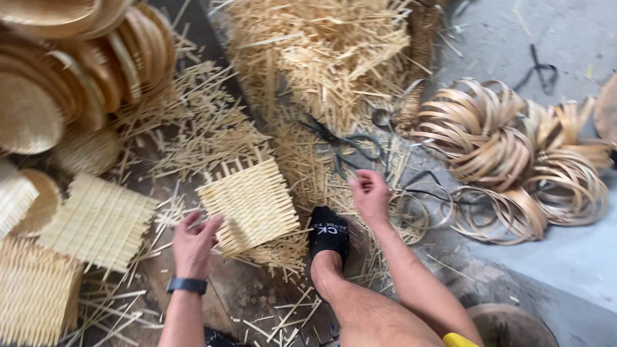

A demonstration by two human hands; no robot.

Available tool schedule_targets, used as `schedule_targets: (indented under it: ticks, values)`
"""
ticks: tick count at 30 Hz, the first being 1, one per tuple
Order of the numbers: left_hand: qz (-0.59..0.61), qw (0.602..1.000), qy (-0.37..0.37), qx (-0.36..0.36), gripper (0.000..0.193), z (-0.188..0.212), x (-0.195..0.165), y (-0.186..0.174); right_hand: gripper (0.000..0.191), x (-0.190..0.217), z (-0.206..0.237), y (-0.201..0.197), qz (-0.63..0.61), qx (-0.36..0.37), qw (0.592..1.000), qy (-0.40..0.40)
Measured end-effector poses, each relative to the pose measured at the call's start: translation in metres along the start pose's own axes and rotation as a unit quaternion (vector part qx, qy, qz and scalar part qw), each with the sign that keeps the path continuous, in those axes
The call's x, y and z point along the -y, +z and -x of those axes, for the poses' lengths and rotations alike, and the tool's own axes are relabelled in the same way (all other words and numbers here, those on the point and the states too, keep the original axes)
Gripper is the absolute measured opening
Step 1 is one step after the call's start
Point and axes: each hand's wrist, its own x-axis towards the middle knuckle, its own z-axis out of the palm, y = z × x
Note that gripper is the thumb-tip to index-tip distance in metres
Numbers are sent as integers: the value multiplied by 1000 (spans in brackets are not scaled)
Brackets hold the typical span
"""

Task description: The person sits on the floor of a bamboo workshop and assembles small woven bamboo baskets. They weave thin bamboo strips into square mats, bend and interlace bamboo strips by hand, fit a woven disc into a round bamboo rim, and trim excess material with scissors.

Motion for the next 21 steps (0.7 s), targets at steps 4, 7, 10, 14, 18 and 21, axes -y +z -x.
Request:
schedule_targets:
  ticks: [4, 7, 10, 14, 18, 21]
  values:
    - [31, 998, 20, -52, 80, 12, -11, -12, 27, -43, -10, -108, 224, -118, 966, 49]
    - [63, 996, 28, -54, 71, 18, -16, -20, 32, -60, 2, -152, 348, -150, 921, 92]
    - [66, 995, 41, -61, 64, 25, -19, -20, 35, -72, 6, -173, 384, -159, 908, 55]
    - [9, 996, 51, -76, 61, 34, -25, -13, 40, -75, -15, -184, 404, -84, 910, -37]
    - [-24, 975, 206, -83, 54, 45, -45, -1, 14, -42, -47, -179, 450, -53, 885, -105]
    - [-87, 940, 311, -112, 32, 66, -71, 24, 15, 36, -65, -164, 370, -11, 918, -144]
